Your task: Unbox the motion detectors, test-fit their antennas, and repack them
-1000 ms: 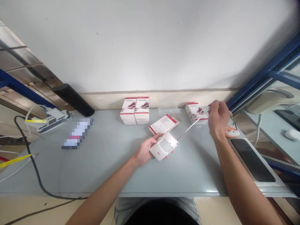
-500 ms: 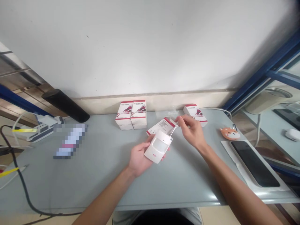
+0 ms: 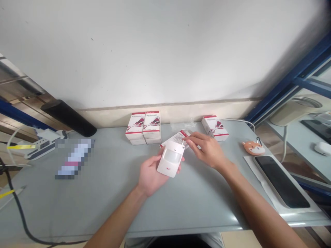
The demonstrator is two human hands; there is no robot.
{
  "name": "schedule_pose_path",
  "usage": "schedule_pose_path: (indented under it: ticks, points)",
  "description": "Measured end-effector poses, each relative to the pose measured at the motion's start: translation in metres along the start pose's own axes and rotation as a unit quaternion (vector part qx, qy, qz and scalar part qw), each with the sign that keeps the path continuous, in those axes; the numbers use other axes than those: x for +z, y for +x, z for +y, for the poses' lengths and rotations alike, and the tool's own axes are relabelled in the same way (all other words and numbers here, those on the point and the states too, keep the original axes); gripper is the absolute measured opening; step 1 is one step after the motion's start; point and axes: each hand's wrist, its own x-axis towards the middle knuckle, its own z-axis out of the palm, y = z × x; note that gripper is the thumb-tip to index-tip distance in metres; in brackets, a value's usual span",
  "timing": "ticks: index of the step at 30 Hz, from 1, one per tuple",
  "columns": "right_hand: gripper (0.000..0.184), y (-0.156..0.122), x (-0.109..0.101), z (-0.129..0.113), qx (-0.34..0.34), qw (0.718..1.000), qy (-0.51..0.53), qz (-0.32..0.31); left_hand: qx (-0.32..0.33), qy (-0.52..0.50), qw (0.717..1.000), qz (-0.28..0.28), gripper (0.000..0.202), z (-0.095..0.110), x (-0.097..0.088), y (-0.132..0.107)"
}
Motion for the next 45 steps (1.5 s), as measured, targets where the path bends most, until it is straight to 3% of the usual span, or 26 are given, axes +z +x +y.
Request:
schedule_pose_path:
  ticks: [2,7,13,18,22,30,39,45]
  points:
    - [0.045,0.001,-0.001,0.005,0.02,1.0,0.005,0.005,0.015,-0.005,1.0,0.005,0.056,0.003,0.0,-0.001]
    - [0.047,0.003,0.007,0.007,0.045,0.99,0.132,-0.027,0.036,-0.001,0.999,0.002,0.053,0.008,0.001,-0.002]
    - [0.047,0.012,0.021,0.03,0.099,0.991,0.022,0.086,0.056,-0.007,0.998,0.006,0.054,0.011,0.008,-0.004]
    - [0.054,0.024,0.046,0.069,0.146,0.986,0.017,0.084,0.06,-0.01,0.998,0.003,0.054,0.008,0.006,-0.003]
    - [0.056,0.03,0.058,0.082,0.141,0.986,0.036,0.083,0.042,-0.004,0.999,-0.009,0.056,0.003,-0.001,0.0]
    - [0.064,0.029,0.04,0.075,0.137,0.979,0.077,0.129,0.067,0.008,0.998,-0.006,0.056,0.008,0.0,-0.001]
    - [0.059,0.034,0.048,0.071,0.143,0.975,0.13,0.109,0.059,0.001,0.998,0.008,0.053,0.01,0.001,-0.001]
    - [0.055,0.025,0.024,0.048,0.117,0.964,0.166,0.171,0.074,-0.005,0.997,0.023,0.052,0.014,0.003,-0.002]
